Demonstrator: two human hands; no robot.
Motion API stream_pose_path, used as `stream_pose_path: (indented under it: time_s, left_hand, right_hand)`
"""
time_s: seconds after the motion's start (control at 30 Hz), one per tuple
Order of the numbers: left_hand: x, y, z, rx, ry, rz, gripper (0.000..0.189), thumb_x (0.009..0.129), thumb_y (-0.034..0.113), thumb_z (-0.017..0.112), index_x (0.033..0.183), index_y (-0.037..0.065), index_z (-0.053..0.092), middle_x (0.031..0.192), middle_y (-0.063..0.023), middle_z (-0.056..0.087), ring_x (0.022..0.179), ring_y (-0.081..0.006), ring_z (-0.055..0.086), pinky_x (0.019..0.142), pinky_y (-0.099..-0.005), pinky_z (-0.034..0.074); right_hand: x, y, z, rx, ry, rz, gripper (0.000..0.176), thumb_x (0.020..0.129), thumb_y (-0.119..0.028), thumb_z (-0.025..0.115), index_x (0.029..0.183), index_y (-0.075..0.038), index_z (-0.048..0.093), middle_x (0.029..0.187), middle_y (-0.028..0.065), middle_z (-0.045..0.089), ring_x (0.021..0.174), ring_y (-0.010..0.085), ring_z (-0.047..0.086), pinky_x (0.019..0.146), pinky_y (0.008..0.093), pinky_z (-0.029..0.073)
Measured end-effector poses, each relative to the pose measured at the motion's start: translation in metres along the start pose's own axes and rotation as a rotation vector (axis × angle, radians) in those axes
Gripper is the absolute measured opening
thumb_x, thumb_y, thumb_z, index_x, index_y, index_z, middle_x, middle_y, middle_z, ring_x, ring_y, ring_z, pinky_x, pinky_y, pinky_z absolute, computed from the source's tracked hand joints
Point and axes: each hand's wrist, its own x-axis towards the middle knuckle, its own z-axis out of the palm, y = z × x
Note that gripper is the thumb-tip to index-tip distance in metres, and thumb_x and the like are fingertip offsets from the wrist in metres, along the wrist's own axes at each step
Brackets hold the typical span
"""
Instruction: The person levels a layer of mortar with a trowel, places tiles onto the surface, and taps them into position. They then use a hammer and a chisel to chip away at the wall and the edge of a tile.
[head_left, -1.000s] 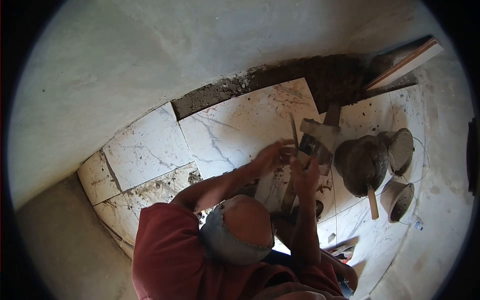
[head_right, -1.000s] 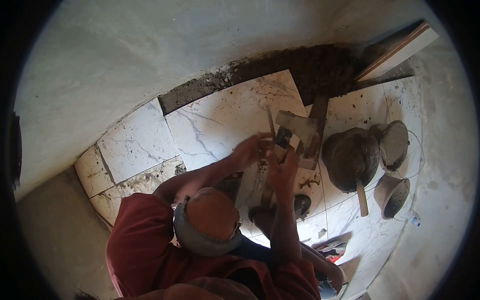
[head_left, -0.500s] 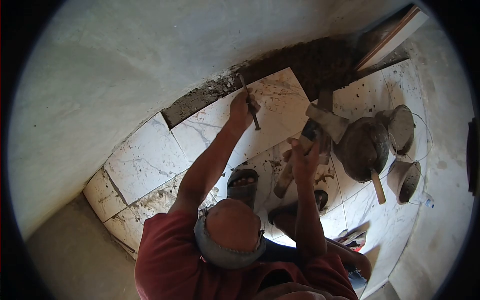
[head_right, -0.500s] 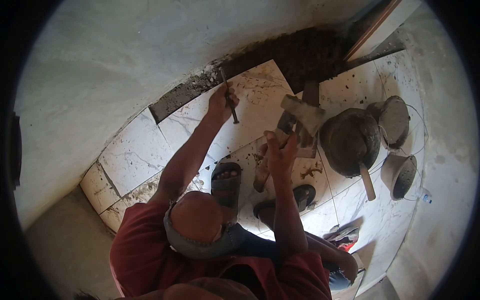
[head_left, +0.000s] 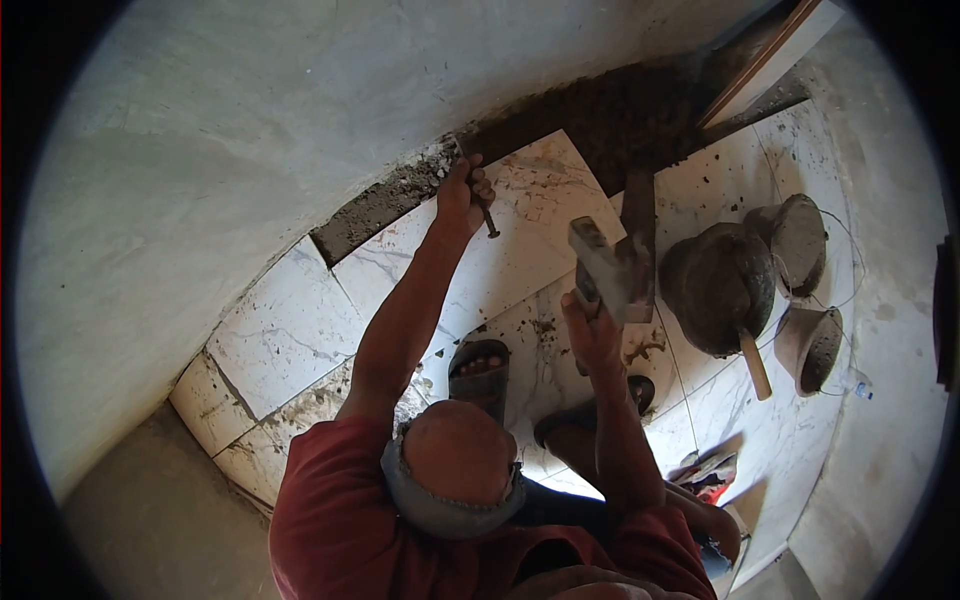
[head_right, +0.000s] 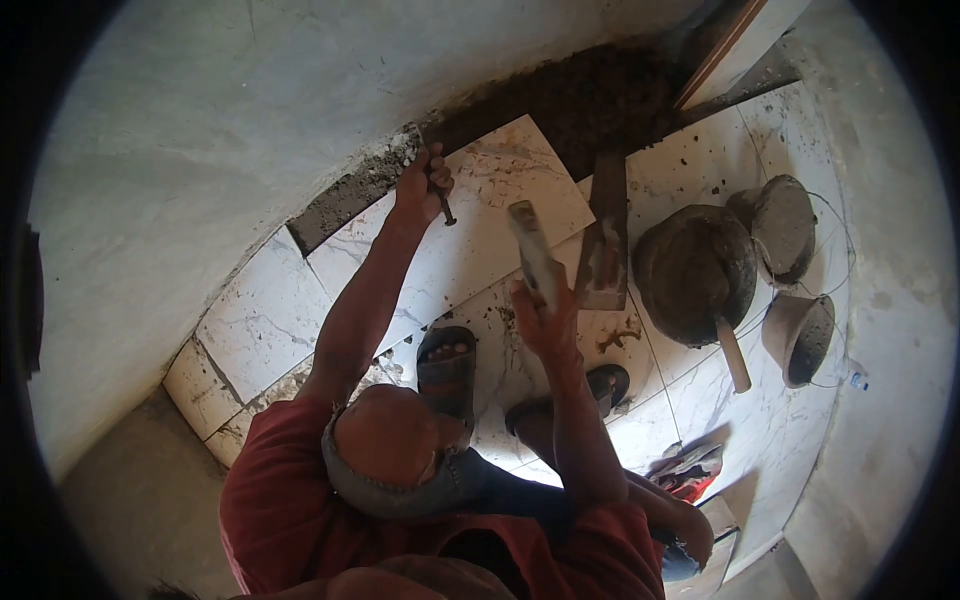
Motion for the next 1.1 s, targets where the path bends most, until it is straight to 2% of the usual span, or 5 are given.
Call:
stream_pose_path:
  time_s: [0.23,0.47,0.73,0.93,1.1]
  left_hand:
    - [-0.001,0.012,-0.012,-0.06,-0.069,-0.063,0.026,0.095,0.028,0.037,0.101,0.007,0.05,0.063,0.0021,0.043,0.048,-0.0081,0.035,0.046,-0.0232,0.032]
    - [0.0,0.018,-0.018,-0.078,-0.116,-0.112,0.026,0.095,0.028,0.035,0.103,0.006,0.048,0.062,0.0011,0.043,0.047,-0.009,0.035,0.044,-0.024,0.031]
    - [0.01,0.024,-0.02,-0.03,-0.092,-0.155,0.023,0.095,0.026,0.035,0.095,0.007,0.046,0.059,0.0015,0.038,0.046,-0.0097,0.033,0.043,-0.0254,0.03]
    - [0.006,0.013,-0.019,-0.018,-0.091,-0.057,0.025,0.095,0.03,0.036,0.094,0.007,0.047,0.059,0.0021,0.039,0.045,-0.0088,0.032,0.042,-0.0242,0.03]
    - [0.006,0.011,-0.018,-0.041,-0.096,-0.069,0.026,0.095,0.03,0.036,0.095,0.006,0.047,0.06,0.0011,0.039,0.045,-0.0089,0.032,0.042,-0.0243,0.029]
  right_hand:
    - [0.036,-0.029,0.002,-0.194,-0.415,-0.002,0.043,0.082,-0.032,0.057,0.108,0.0,0.046,0.081,0.0194,0.059,0.075,0.0365,0.06,0.064,0.0398,0.048]
    - [0.066,-0.039,0.007,-0.365,-0.561,-0.409,0.043,0.084,-0.038,0.053,0.108,-0.004,0.046,0.085,0.017,0.058,0.078,0.0336,0.06,0.064,0.041,0.048]
    - [0.118,-0.032,0.013,-1.021,-1.156,-0.565,0.046,0.082,-0.051,0.048,0.092,-0.007,0.049,0.086,0.0136,0.056,0.078,0.0313,0.059,0.066,0.0424,0.048]
    - [0.08,-0.042,0.018,-0.86,-1.516,-0.827,0.046,0.08,-0.053,0.049,0.089,-0.008,0.052,0.089,0.0134,0.055,0.079,0.0305,0.058,0.067,0.043,0.048]
    - [0.132,-0.046,0.032,-1.033,-1.402,-0.739,0.046,0.08,-0.05,0.05,0.093,-0.007,0.052,0.086,0.0143,0.058,0.078,0.032,0.06,0.067,0.0431,0.049]
